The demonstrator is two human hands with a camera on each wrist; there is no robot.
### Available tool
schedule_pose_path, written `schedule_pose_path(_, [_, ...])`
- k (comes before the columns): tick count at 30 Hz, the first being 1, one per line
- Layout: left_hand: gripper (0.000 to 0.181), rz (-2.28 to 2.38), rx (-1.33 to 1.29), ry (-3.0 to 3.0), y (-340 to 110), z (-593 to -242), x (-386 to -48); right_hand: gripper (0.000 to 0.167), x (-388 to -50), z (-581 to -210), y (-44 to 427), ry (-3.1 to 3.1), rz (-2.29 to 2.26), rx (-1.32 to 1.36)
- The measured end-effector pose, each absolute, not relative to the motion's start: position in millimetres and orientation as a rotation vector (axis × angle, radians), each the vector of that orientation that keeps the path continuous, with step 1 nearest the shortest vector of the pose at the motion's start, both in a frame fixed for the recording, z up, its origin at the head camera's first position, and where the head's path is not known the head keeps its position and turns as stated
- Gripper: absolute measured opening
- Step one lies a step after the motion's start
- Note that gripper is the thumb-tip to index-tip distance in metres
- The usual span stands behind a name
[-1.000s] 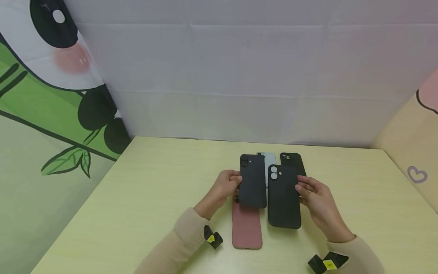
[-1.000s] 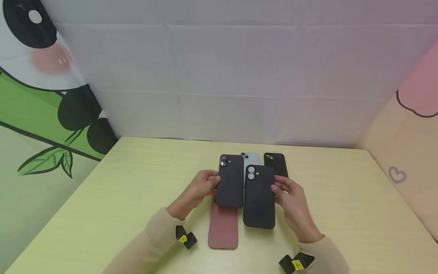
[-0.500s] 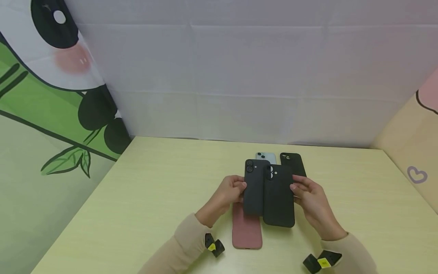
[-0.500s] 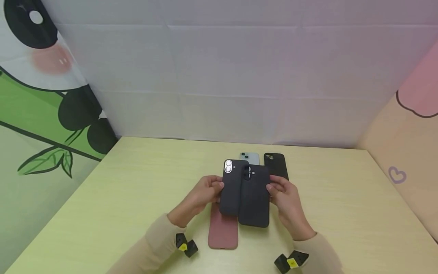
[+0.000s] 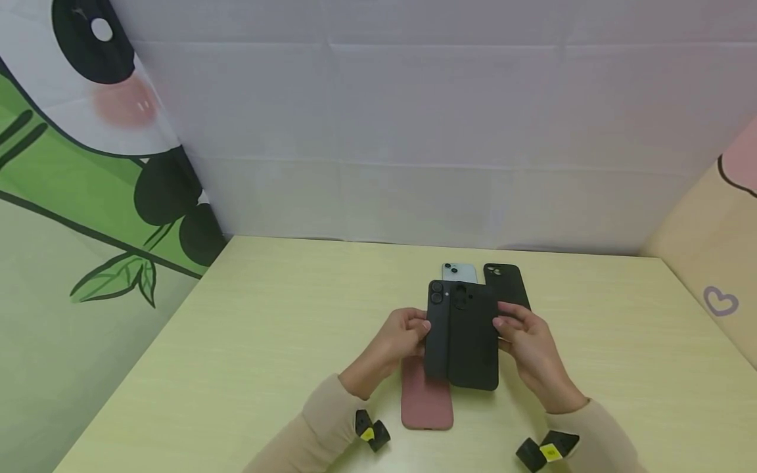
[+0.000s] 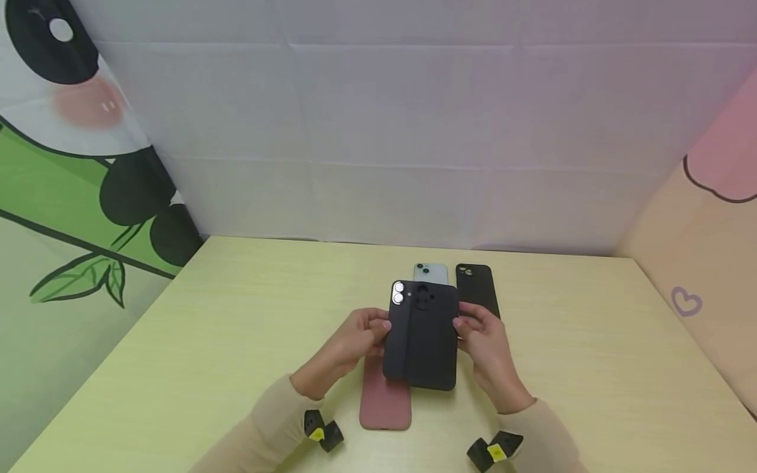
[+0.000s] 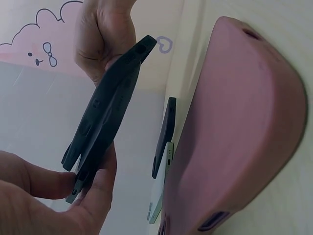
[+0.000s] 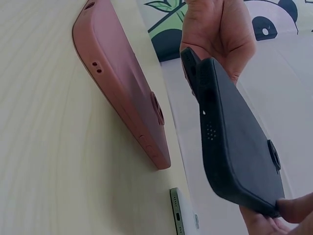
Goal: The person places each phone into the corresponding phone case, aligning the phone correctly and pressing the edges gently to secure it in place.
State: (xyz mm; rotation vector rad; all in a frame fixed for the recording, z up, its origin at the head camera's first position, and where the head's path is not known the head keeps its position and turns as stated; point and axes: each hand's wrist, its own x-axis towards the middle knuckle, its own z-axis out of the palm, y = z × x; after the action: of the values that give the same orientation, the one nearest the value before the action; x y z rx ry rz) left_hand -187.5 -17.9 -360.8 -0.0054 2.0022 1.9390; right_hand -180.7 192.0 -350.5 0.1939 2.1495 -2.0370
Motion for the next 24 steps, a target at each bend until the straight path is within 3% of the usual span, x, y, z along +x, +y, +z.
schedule_pose_path(24, [0.023,1.956,0.011,1.947,-13.0,-357.5,-178.4,0.041,-181.2,-349.9,179.7,2.155,-2.000,0.151])
